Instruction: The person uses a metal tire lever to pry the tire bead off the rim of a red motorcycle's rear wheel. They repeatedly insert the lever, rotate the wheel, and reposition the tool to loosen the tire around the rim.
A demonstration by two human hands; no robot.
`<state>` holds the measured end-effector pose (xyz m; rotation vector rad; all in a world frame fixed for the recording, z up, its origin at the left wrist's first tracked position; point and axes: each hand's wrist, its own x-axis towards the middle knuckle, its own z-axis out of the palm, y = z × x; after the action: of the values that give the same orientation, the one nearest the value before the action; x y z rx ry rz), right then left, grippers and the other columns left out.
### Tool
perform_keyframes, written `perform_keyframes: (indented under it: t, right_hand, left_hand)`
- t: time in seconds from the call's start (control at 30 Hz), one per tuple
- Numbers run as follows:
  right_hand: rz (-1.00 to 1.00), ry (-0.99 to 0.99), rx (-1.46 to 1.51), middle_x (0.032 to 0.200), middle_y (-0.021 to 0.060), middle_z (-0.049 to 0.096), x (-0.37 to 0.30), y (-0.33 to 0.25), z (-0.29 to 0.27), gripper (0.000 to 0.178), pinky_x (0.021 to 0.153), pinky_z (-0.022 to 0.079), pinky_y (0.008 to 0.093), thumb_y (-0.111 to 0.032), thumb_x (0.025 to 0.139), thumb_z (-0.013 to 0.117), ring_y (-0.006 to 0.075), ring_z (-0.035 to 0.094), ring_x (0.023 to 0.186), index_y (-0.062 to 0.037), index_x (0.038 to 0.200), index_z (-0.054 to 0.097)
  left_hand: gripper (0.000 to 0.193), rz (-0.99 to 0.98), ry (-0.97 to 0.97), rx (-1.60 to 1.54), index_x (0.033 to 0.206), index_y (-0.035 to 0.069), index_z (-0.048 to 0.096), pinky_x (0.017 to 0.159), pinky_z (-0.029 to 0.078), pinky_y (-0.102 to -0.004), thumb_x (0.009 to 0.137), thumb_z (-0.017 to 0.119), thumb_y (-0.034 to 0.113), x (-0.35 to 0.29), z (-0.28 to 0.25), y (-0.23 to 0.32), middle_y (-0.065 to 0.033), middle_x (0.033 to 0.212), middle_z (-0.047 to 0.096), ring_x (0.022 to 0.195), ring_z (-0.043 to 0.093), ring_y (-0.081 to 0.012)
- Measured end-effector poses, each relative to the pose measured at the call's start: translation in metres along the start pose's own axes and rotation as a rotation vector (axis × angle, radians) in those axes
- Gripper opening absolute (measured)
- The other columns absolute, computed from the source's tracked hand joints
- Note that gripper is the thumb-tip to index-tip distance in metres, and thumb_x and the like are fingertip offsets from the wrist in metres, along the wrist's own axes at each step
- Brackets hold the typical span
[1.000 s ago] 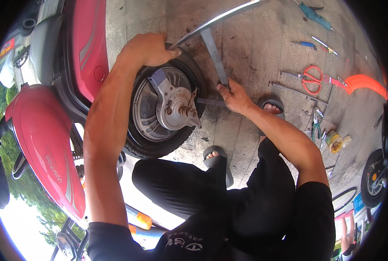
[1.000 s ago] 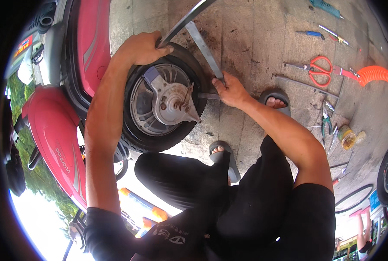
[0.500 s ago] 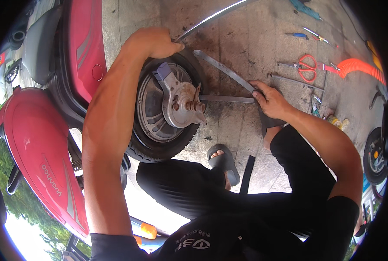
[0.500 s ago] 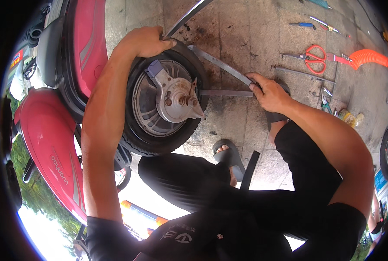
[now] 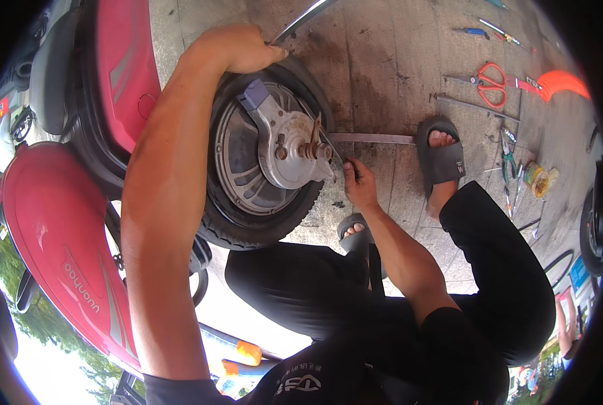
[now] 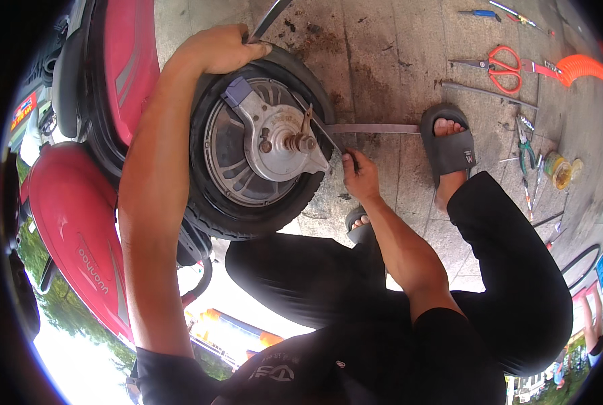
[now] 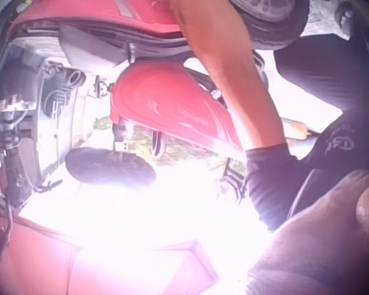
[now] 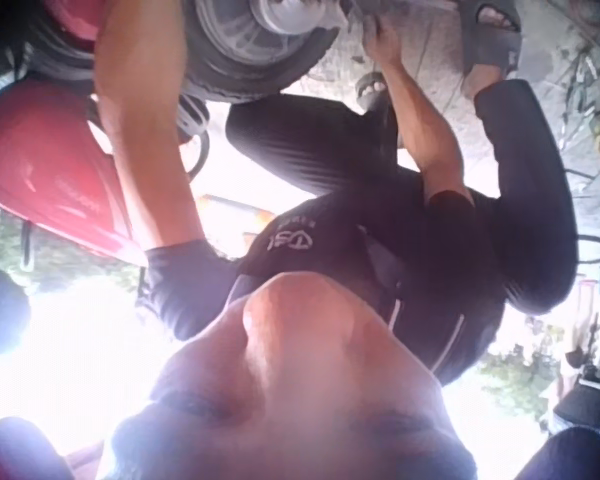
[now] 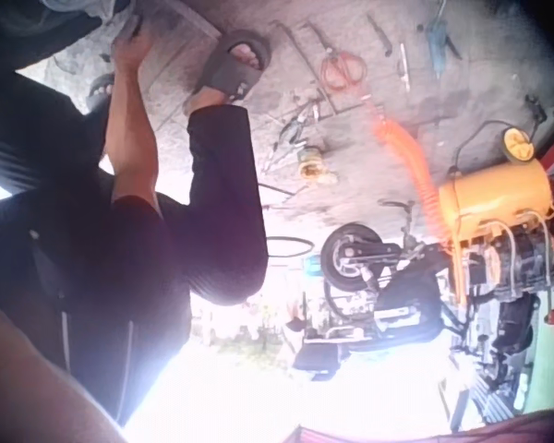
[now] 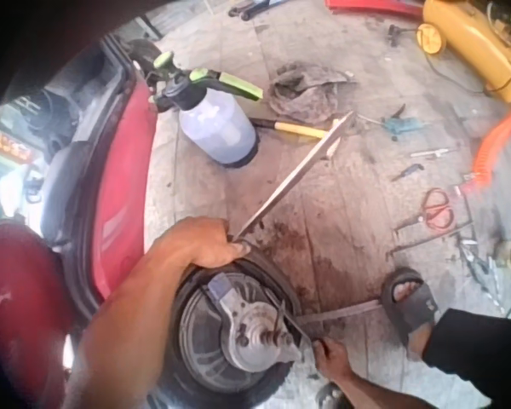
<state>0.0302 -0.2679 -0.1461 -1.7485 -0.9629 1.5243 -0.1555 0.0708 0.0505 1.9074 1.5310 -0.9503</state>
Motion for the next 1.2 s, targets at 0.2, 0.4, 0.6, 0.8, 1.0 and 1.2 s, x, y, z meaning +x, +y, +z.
perform_keyframes:
  t: [0.2, 0.4, 0.6, 0.8, 1.0, 1.2]
  right_hand:
    - [0.095, -0.068, 0.2, 0.082, 0.0119, 0.065, 0.005, -0.003, 0.019, 0.027, 0.067, 0.05, 0.0326, -0.027, 0.1, 0.063, 0.0168, 0.06, 0.072, 0.0002, 0.106, 0.063]
    - [0.069, -0.027, 0.19, 0.079, 0.0113, 0.062, -0.017, 0.001, 0.037, 0.021, 0.065, 0.049, 0.0347, -0.021, 0.101, 0.059, 0.0169, 0.059, 0.069, -0.0016, 0.11, 0.059]
    - [0.136, -0.093, -0.115, 0.077, 0.0135, 0.066, -0.041, 0.011, 0.002, 0.016, 0.065, 0.051, 0.0377, -0.019, 0.097, 0.058, 0.0246, 0.067, 0.07, -0.0037, 0.104, 0.059]
    - [0.07, 0.052, -0.239, 0.072, 0.0153, 0.064, -0.078, 0.028, -0.042, 0.014, 0.062, 0.051, 0.0399, -0.016, 0.094, 0.055, 0.0296, 0.067, 0.066, -0.0035, 0.097, 0.06]
    - [0.019, 0.151, -0.212, 0.075, 0.0184, 0.066, -0.029, 0.014, -0.039, 0.022, 0.064, 0.051, 0.0437, -0.023, 0.097, 0.057, 0.0368, 0.067, 0.071, -0.0021, 0.097, 0.062]
    - [0.041, 0.031, -0.494, 0.088, 0.0247, 0.07, 0.038, -0.031, -0.065, 0.029, 0.072, 0.052, 0.0504, -0.03, 0.095, 0.061, 0.0434, 0.068, 0.086, -0.0011, 0.094, 0.066]
  left_hand:
    - [0.07, 0.019, 0.003, -0.005, 0.119, -0.002, 0.066, 0.096, 0.049, -0.0436, 0.087, 0.059, 0.06, -0.002, -0.002, 0.001, -0.0258, 0.117, 0.069, 0.111, 0.066, -0.0394]
    - [0.067, -0.027, -0.047, 0.0, 0.118, 0.0, 0.07, 0.098, 0.049, -0.0448, 0.089, 0.056, 0.058, -0.01, -0.011, 0.007, -0.0239, 0.122, 0.067, 0.115, 0.064, -0.0383]
    - [0.067, -0.014, -0.086, 0.017, 0.116, -0.002, 0.071, 0.1, 0.048, -0.0455, 0.091, 0.054, 0.058, -0.013, -0.017, 0.009, -0.025, 0.125, 0.066, 0.118, 0.063, -0.0388]
    - [0.068, -0.014, -0.065, 0.024, 0.118, -0.001, 0.071, 0.102, 0.047, -0.0442, 0.092, 0.053, 0.059, -0.012, -0.014, 0.006, -0.0238, 0.127, 0.066, 0.121, 0.062, -0.0375]
    - [0.068, -0.034, -0.073, 0.039, 0.12, 0.001, 0.07, 0.103, 0.047, -0.0433, 0.091, 0.054, 0.06, -0.002, -0.005, 0.004, -0.0237, 0.128, 0.065, 0.123, 0.061, -0.0364]
    - [0.059, 0.004, 0.041, 0.018, 0.122, 0.007, 0.071, 0.099, 0.049, -0.046, 0.089, 0.055, 0.054, 0.001, 0.003, 0.004, -0.0192, 0.128, 0.067, 0.116, 0.064, -0.0367]
